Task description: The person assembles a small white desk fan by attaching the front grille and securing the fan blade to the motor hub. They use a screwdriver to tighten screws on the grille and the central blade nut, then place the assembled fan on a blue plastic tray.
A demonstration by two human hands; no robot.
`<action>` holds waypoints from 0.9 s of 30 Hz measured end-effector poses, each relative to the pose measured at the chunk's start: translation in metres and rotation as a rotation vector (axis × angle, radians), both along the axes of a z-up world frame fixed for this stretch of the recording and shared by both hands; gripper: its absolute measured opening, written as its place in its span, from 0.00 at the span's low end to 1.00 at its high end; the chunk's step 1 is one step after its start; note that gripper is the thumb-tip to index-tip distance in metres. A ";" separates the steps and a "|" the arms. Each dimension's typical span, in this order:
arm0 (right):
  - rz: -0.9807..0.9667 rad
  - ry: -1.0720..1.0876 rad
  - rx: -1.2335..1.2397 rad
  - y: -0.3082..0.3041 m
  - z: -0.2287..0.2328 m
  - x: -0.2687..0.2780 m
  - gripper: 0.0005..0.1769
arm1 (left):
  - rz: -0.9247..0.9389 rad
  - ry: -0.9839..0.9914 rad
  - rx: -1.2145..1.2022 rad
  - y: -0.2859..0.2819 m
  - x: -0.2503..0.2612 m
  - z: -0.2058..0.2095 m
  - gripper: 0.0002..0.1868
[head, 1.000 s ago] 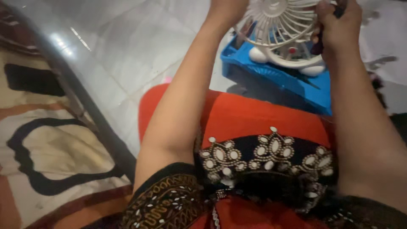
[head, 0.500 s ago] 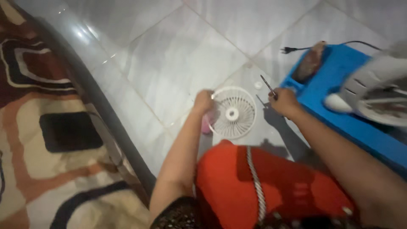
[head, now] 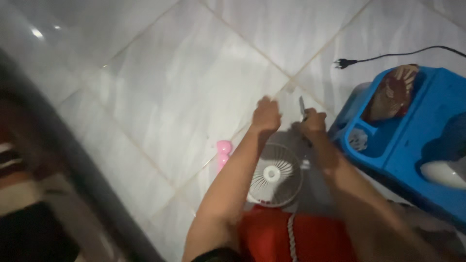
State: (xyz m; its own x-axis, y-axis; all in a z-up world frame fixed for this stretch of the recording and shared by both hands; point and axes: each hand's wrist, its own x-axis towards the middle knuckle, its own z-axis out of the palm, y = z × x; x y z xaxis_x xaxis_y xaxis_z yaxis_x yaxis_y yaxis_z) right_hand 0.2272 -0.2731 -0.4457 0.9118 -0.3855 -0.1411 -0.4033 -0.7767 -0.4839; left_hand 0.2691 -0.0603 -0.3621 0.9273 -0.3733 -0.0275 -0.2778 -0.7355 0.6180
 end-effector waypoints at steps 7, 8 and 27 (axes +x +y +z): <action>-0.080 -0.236 0.193 0.003 -0.001 -0.032 0.20 | 0.230 -0.162 -0.312 -0.086 0.043 -0.047 0.17; -0.044 -0.278 0.265 0.006 0.007 -0.032 0.20 | 0.218 -0.170 -0.328 -0.084 0.045 -0.055 0.16; 0.344 0.099 0.109 0.028 0.082 -0.123 0.35 | 0.076 1.071 -1.568 0.040 -0.104 0.118 0.17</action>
State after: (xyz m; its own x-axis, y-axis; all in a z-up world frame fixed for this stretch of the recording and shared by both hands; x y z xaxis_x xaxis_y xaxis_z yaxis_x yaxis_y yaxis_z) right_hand 0.1039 -0.2455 -0.3635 0.9653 -0.0366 -0.2585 -0.1764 -0.8213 -0.5426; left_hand 0.1651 -0.0198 -0.2445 0.7659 -0.5942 -0.2456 0.6226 0.5901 0.5139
